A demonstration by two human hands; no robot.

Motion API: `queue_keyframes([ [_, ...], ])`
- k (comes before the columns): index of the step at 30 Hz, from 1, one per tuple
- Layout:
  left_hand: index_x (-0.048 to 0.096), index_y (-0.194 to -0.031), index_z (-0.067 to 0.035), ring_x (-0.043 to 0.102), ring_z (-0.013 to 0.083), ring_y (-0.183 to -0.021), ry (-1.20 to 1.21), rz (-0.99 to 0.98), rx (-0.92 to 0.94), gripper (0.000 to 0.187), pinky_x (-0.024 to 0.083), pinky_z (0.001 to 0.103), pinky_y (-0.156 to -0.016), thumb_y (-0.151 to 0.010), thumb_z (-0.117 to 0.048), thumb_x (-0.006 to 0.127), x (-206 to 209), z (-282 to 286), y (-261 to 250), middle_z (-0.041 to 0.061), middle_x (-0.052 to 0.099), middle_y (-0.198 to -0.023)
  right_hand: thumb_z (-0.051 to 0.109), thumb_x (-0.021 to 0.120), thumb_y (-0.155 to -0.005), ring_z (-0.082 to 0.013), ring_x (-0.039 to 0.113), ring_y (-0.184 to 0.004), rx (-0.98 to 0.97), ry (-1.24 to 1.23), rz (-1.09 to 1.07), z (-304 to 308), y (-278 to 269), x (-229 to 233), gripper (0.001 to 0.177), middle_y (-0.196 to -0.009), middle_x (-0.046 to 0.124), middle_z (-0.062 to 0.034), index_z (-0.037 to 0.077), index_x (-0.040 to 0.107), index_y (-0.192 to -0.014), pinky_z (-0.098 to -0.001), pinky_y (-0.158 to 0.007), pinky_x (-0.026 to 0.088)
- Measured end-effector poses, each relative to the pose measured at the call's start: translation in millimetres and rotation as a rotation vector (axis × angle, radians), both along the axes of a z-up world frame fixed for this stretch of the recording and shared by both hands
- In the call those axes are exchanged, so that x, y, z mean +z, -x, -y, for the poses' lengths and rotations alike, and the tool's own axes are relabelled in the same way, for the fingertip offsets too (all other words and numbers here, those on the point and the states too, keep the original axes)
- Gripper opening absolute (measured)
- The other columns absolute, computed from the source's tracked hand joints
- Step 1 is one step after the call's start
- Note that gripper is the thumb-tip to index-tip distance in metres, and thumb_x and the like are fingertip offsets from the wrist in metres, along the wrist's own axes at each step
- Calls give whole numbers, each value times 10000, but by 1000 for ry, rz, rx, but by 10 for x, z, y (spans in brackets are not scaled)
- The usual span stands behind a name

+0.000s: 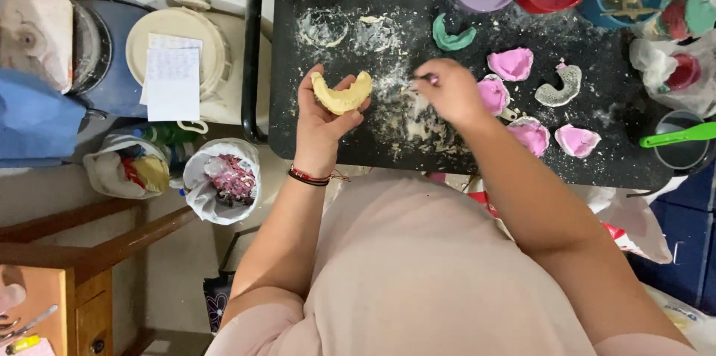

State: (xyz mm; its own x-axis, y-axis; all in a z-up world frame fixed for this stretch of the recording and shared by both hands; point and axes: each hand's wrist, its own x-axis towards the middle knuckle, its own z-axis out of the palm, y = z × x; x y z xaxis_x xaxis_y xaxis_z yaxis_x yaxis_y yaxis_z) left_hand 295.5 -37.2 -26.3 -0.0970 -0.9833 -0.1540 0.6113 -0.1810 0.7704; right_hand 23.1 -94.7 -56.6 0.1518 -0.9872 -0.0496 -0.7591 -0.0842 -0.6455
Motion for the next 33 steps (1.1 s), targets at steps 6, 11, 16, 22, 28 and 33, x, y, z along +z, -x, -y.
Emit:
queue_keyframes([
  [6, 197, -1615, -173, 656, 448, -1247, 21, 21, -133, 918, 652, 438, -939, -910, 188, 661, 146, 84, 132, 334, 503, -1516, 452, 515, -984, -82, 654, -716, -428, -556, 1027, -320, 606, 373, 491, -845, 654, 5, 106, 631, -1313, -206, -600, 562],
  [11, 185, -1604, -172, 619, 494, -1274, -2, -29, -295, 1002, 605, 566, -1022, -844, 209, 716, 15, 113, 542, 351, 498, -1497, 288, 611, -959, -165, 707, -692, -478, -509, 1131, -1350, 1381, 257, 277, -849, 700, -119, 45, 690, -1065, -263, -523, 592],
  [16, 264, -1563, -237, 632, 465, -1281, -54, 20, -527, 984, 560, 614, -1069, -809, 163, 753, 233, -88, 1218, 310, 544, -1474, 250, 620, -951, -189, 754, -733, -674, -520, 1180, -2570, 2115, 162, 267, -861, 733, -150, 8, 698, -1030, -281, -552, 617],
  [22, 191, -1582, -237, 649, 455, -1230, -162, 117, -755, 1037, 607, 524, -985, -790, 246, 654, 425, -395, 2059, 307, 521, -1503, 255, 613, -973, -259, 726, -691, -1342, -247, 1271, -3649, 3444, -476, 244, -698, 655, -136, 64, 692, -842, -332, -595, 594],
  [28, 244, -1553, -189, 599, 500, -1274, -72, -64, -858, 1028, 598, 587, -1013, -767, 259, 733, 320, -773, 2734, 350, 485, -1510, 351, 583, -1080, -492, 430, -1364, -1458, -23, 1309, -3863, 3663, -320, 473, -1496, 323, -256, 54, 445, -1421, -591, -1167, 337],
  [33, 215, -1634, -155, 585, 436, -1319, -59, -235, -1062, 1022, 581, 533, -1061, -828, 259, 688, 772, -964, 3131, 346, 439, -1554, 181, 520, -1112, -258, 747, -906, -1026, -43, 1057, -3446, 3273, 335, 196, -1013, 713, -153, 10, 616, -1109, -367, -780, 627],
])
